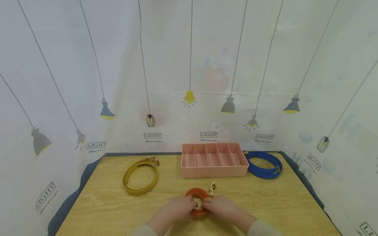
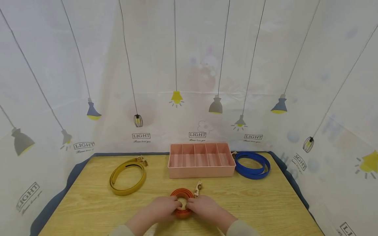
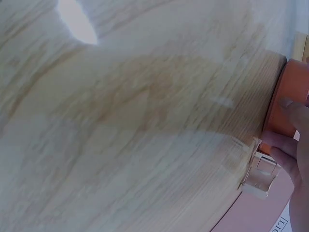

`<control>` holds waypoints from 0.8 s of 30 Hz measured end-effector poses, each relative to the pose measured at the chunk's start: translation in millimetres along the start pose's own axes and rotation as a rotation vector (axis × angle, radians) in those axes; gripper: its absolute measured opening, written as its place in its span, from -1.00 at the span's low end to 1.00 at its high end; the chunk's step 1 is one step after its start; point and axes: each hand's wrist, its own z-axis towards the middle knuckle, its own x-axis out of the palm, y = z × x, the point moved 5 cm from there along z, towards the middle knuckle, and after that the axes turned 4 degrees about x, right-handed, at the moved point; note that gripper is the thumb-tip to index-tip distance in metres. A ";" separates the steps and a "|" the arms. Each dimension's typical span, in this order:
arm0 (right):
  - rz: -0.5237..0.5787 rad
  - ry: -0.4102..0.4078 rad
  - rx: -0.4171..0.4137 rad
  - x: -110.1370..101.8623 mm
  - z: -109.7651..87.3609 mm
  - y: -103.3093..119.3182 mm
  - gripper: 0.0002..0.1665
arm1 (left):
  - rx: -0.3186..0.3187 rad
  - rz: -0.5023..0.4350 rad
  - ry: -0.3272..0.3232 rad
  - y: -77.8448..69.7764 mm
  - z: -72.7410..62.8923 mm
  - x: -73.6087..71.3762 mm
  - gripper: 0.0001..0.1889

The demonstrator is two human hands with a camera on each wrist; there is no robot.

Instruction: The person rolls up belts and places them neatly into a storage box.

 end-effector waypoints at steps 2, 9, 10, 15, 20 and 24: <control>-0.004 0.013 0.017 0.9 2.9 1.1 -0.85 | -0.021 -0.001 -0.019 -3.4 5.2 2.0 -0.77; -0.031 0.005 0.025 2.9 6.6 3.2 -0.86 | -0.105 0.102 -0.054 -14.9 15.4 -3.0 -0.69; -0.028 -0.004 0.020 2.7 6.0 3.1 -0.86 | -0.114 0.125 -0.056 -16.2 16.0 -3.5 -0.67; -0.014 -0.037 -0.003 2.9 1.4 0.0 -0.71 | -0.152 0.214 -0.062 -18.3 16.0 -4.6 -0.63; -0.059 -0.054 0.001 2.3 -2.2 -4.6 -0.59 | -0.126 0.256 -0.043 -15.8 12.1 -4.1 -0.74; -0.063 -0.024 0.018 2.4 -3.4 -7.8 -0.59 | -0.102 0.240 0.035 -8.3 10.1 2.6 -0.71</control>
